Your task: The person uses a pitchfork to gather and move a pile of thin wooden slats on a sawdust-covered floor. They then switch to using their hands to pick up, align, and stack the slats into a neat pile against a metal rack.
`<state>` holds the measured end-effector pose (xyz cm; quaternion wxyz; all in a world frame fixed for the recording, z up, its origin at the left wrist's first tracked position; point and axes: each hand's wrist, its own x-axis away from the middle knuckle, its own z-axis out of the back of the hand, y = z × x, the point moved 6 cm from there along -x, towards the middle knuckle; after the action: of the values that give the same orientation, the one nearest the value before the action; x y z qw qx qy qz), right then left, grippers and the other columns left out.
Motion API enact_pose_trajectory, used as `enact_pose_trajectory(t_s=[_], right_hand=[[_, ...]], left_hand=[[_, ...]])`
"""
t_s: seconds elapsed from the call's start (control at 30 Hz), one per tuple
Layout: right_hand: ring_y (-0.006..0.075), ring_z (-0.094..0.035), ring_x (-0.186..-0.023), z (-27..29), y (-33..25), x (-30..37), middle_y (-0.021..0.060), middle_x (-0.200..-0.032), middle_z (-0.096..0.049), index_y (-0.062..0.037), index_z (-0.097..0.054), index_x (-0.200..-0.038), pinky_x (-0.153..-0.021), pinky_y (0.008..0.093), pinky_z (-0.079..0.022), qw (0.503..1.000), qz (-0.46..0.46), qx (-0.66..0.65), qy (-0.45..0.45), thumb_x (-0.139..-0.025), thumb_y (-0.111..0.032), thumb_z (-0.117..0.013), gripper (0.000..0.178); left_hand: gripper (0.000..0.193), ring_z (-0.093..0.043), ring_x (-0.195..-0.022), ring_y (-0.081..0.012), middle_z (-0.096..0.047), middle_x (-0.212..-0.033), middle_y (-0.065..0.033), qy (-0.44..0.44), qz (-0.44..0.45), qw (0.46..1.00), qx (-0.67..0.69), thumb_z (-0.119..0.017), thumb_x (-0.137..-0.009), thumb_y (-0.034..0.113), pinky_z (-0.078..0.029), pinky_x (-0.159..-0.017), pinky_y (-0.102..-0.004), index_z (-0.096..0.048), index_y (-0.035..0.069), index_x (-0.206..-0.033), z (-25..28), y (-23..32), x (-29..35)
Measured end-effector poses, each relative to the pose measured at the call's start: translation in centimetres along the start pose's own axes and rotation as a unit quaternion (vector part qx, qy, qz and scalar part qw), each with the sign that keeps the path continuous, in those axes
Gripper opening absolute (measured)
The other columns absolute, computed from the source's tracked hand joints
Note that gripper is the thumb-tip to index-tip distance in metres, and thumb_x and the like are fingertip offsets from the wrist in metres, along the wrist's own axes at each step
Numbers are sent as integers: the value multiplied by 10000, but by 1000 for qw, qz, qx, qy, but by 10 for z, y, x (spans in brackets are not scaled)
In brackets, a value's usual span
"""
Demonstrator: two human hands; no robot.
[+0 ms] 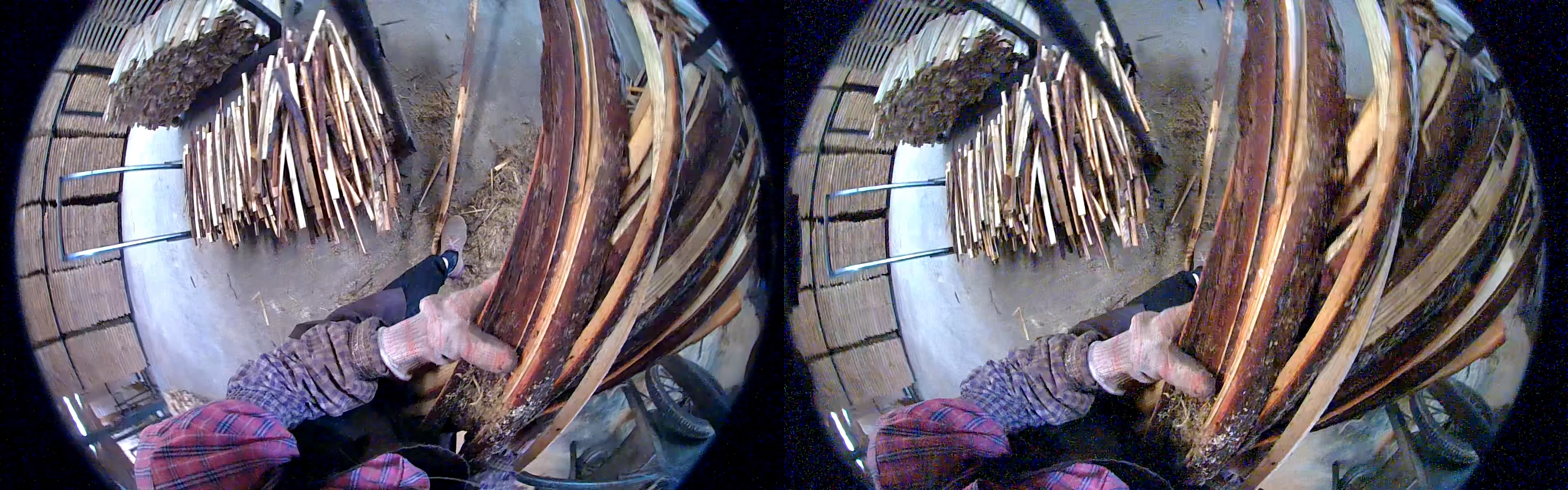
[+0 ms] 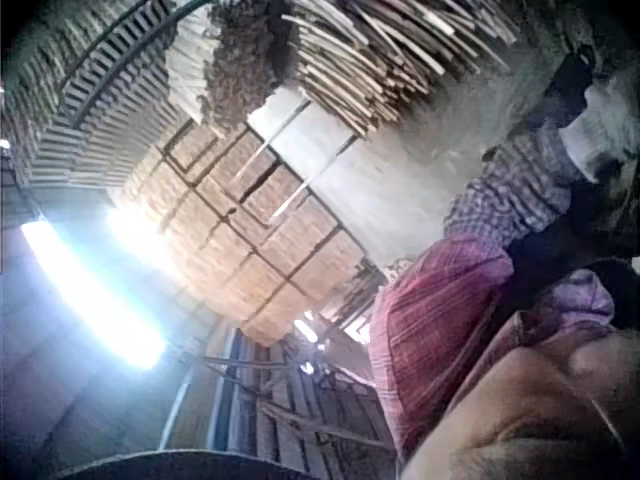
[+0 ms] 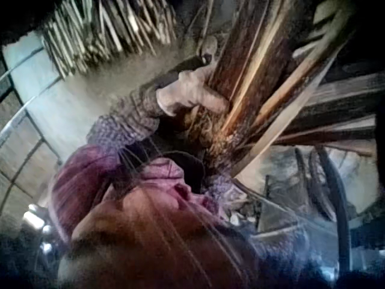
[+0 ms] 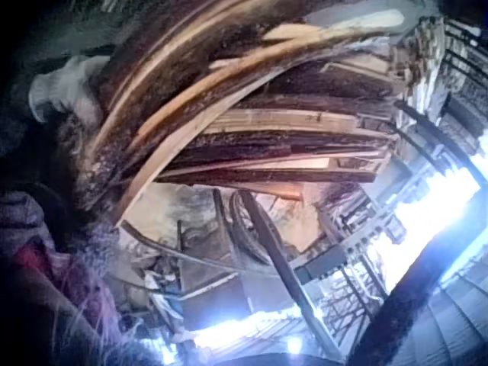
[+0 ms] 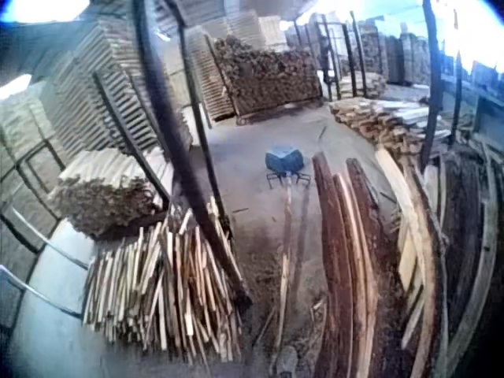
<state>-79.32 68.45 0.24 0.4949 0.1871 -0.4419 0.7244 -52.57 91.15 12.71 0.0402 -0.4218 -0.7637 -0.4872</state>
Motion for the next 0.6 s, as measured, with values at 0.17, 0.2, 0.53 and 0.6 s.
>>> enact_pose_trajectory(t_s=[0.17,0.2,0.53,0.6], right_hand=[[269,-605,-761,-2,40,38,170,-954,-592,-14,-481,-1148,-633,320,-492,1000,17,1,4,-842,-339,-512,448],[269,-605,-761,-7,50,44,170,-955,-591,-14,-482,-1147,-633,320,-492,1000,18,2,2,-842,-340,-511,447],[271,-602,-760,-70,83,118,169,-963,-586,-14,-489,-1142,-632,320,-488,999,35,22,8,-849,-346,-502,443],[271,-601,-760,-96,82,139,169,-965,-585,-14,-490,-1141,-632,320,-487,998,51,29,11,-850,-347,-500,442]], left_hand=[[1030,-448,-1110,-125,-480,-1254,-64,28,-113,989,-92,-785,-618,249,-342,-937,-238,-128,96,-1396,-14,-38,56],[1035,-451,-1110,-125,-483,-1253,-60,14,-96,995,-33,-786,-611,257,-347,-932,-241,-130,99,-1396,-20,-42,68],[1012,-474,-1115,-169,-483,-1247,-97,-12,-105,987,-117,-774,-585,246,-382,-903,-259,-169,87,-1381,13,-46,182],[996,-489,-1114,-238,-491,-1224,-136,-8,-134,982,-134,-745,-580,289,-386,-897,-281,-178,97,-1376,32,-51,216]])
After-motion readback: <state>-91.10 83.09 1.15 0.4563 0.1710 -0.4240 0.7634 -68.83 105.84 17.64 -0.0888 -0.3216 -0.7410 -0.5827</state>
